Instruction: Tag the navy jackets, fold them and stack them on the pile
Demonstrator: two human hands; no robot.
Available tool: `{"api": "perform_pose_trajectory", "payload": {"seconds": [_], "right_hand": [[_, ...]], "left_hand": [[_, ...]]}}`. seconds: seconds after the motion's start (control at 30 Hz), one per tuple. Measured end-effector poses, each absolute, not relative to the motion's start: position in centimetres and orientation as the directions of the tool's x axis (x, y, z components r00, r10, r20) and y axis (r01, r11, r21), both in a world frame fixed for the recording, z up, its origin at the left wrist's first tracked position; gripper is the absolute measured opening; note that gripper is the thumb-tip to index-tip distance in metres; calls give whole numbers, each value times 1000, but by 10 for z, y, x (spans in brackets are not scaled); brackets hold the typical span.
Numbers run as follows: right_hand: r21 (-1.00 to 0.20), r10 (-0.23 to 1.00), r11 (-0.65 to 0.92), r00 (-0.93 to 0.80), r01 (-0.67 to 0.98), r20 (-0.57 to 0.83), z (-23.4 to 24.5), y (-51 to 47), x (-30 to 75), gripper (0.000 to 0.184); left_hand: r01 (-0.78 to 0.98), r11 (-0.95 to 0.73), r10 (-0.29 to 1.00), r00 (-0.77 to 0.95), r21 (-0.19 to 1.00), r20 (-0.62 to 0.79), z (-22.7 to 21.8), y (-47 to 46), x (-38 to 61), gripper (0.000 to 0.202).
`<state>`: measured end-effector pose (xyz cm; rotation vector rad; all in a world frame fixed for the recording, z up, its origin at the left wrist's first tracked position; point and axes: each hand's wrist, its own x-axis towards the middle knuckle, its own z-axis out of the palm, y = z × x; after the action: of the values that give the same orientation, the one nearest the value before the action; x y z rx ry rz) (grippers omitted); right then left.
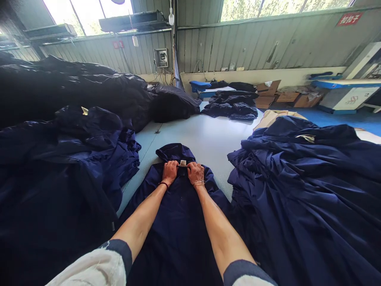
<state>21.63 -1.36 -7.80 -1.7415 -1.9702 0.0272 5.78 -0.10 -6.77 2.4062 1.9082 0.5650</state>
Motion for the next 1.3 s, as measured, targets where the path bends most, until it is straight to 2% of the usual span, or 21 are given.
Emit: {"api": "perform_pose_trajectory", "payload": {"seconds": [0.1, 0.17, 0.4, 0.53, 0.7, 1.07, 1.3], "right_hand": [[-351, 924, 187, -43, 918, 379, -82, -13, 217, 23], [-369, 911, 196, -30, 909, 411, -86, -11, 217, 22], [-430, 883, 233, -4, 872, 470, -92, -7, 219, 21], [-445, 882, 245, -8, 862, 471, -93, -7, 219, 22], [-477, 878, 258, 2, 840, 478, -91, -9, 218, 28], [-445, 890, 267, -42, 855, 453, -88, -10, 217, 23], [-443, 904, 269, -65, 855, 422, -88, -8, 217, 14]], "left_hand": [[936, -268, 941, 204, 230, 268, -68, -2, 58, 24], [925, -270, 941, 196, 266, 274, -68, -3, 57, 24], [809, -205, 965, 74, 550, 251, -68, 2, 51, 23], [683, -195, 973, 48, 704, 224, -71, 7, 45, 27], [500, -218, 972, 35, 838, 232, -79, 15, 42, 22], [301, -224, 973, 12, 927, 231, -85, 19, 40, 14], [315, -226, 972, 19, 922, 232, -83, 17, 41, 15]]}}
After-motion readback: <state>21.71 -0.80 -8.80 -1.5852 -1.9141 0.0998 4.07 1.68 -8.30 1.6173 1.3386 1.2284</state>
